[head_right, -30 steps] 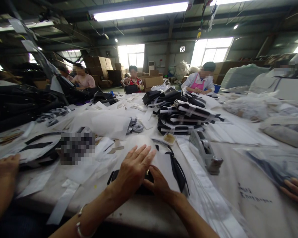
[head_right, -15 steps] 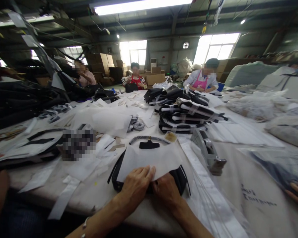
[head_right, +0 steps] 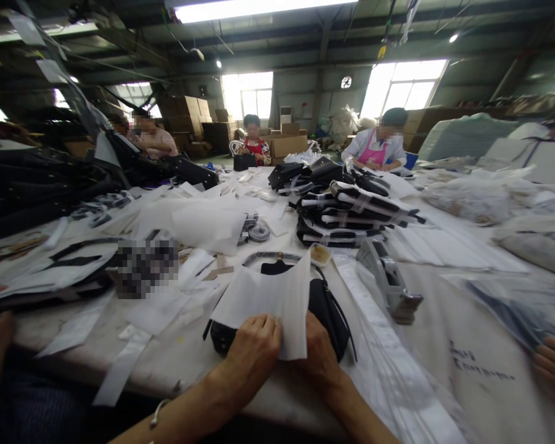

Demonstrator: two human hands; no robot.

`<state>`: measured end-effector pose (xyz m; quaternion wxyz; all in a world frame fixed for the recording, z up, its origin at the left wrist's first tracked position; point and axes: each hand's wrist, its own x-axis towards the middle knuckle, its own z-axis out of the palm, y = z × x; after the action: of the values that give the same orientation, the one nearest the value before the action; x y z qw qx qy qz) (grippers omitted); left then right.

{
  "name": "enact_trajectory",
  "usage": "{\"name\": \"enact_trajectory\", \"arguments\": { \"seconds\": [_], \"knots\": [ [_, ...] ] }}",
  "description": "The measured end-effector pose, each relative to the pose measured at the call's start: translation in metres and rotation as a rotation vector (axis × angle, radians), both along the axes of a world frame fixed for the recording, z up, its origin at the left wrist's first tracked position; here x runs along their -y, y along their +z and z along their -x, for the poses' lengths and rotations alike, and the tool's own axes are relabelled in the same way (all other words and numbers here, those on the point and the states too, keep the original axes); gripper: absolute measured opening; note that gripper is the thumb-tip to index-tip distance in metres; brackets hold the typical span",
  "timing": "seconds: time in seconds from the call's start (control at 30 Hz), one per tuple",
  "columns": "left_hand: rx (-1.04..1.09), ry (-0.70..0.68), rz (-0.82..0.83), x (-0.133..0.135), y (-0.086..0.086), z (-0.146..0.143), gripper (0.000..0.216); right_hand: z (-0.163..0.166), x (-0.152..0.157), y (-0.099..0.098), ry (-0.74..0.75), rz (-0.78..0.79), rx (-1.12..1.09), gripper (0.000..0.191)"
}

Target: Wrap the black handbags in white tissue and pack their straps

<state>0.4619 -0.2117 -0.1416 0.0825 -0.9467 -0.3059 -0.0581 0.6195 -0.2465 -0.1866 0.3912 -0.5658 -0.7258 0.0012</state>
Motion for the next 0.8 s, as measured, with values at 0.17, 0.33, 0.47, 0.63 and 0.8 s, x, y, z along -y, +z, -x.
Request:
{"name": "enact_trajectory", "arguments": {
  "seconds": [0.17, 0.33, 0.47, 0.63, 0.8],
  "knots": [
    [0.025, 0.049, -0.015, -0.005, 0.018, -0.001, 0.038, 0.002, -0.001, 0.003, -0.020, -0.071, 0.036, 0.021],
    [0.002, 0.066, 0.019, -0.011, 0.021, -0.002, 0.041, 0.005, -0.001, 0.005, -0.015, -0.036, 0.010, 0.023],
    [-0.024, -0.039, 0.026, -0.010, 0.010, -0.001, 0.040, 0.005, -0.001, 0.001, -0.032, -0.077, 0.018, 0.023],
    [-0.027, -0.043, -0.055, -0.006, -0.010, -0.002, 0.040, 0.005, 0.000, -0.004, -0.056, -0.069, 0.040, 0.024],
    [-0.075, 0.005, -0.200, 0.004, -0.027, -0.007, 0.040, 0.001, 0.016, 0.019, -0.162, -0.197, -0.094, 0.023]
  ]
}}
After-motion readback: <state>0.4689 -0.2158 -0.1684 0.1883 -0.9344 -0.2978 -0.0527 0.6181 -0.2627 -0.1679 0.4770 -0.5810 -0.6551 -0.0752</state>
